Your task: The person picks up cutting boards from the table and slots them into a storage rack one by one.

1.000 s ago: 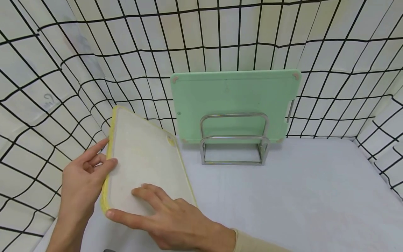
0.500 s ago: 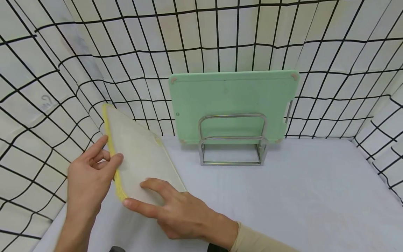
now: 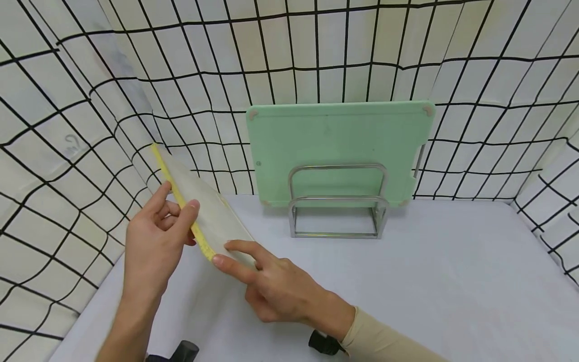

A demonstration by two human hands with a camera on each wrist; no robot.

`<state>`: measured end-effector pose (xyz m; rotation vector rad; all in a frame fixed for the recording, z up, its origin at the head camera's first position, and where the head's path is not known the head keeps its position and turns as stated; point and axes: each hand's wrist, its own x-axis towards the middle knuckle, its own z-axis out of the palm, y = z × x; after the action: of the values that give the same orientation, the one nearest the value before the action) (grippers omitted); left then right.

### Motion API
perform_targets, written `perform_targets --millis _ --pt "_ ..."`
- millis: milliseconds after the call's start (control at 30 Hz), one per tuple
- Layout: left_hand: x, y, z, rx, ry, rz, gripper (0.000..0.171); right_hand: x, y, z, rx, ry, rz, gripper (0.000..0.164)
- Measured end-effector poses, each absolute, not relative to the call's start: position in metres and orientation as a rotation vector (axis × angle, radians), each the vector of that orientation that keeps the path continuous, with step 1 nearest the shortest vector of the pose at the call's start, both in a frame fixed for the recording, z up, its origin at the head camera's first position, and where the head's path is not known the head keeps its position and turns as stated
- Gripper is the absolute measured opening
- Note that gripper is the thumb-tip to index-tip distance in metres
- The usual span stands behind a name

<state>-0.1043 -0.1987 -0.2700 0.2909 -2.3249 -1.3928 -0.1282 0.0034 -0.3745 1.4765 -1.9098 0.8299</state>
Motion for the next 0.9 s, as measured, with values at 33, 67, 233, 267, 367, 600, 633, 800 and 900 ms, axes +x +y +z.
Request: perform_targets --millis 33,67,233,267,367,600,633,800,900 --pt "-0.105 -0.198 -0.270 0.289 -2.322 -1.408 0.071 -0.129 0.004 -0.375 1.483 -1.905 0.850 0.088" --pt "-0.105 -0.197 -0.271 0.287 -2.325 -1.417 0.072 -0.130 0.005 -0.375 1.487 -1.898 0.864 0.089" --pt "-0.105 -0.196 -0.274 0.245 -2.345 -1.428 0.073 -0.134 0.008 -0.377 1.490 -1.869 0.882 0.090" --pt "-0.105 -0.196 -0.275 0.222 -2.358 -1.421 0.073 -0.135 0.009 -0.377 1.484 -1.865 0.885 0.090" --pt "-0.105 -0.195 -0.276 0.159 -2.394 -1.423 0.073 -0.137 0.012 -0.378 1.471 -1.853 0.904 0.090" --pt "-0.110 -0.195 -0.281 -0.002 -2.450 -1.386 0.072 -0.143 0.019 -0.378 1.444 -1.825 0.927 0.086" --pt "-0.111 -0.195 -0.282 -0.033 -2.457 -1.367 0.071 -0.144 0.020 -0.378 1.441 -1.818 0.932 0.085" --pt "-0.117 -0.195 -0.286 -0.114 -2.501 -1.281 0.072 -0.149 0.026 -0.379 1.431 -1.792 0.991 0.082" --pt "-0.120 -0.194 -0.286 -0.082 -2.519 -1.251 0.073 -0.152 0.029 -0.380 1.428 -1.762 1.006 0.084"
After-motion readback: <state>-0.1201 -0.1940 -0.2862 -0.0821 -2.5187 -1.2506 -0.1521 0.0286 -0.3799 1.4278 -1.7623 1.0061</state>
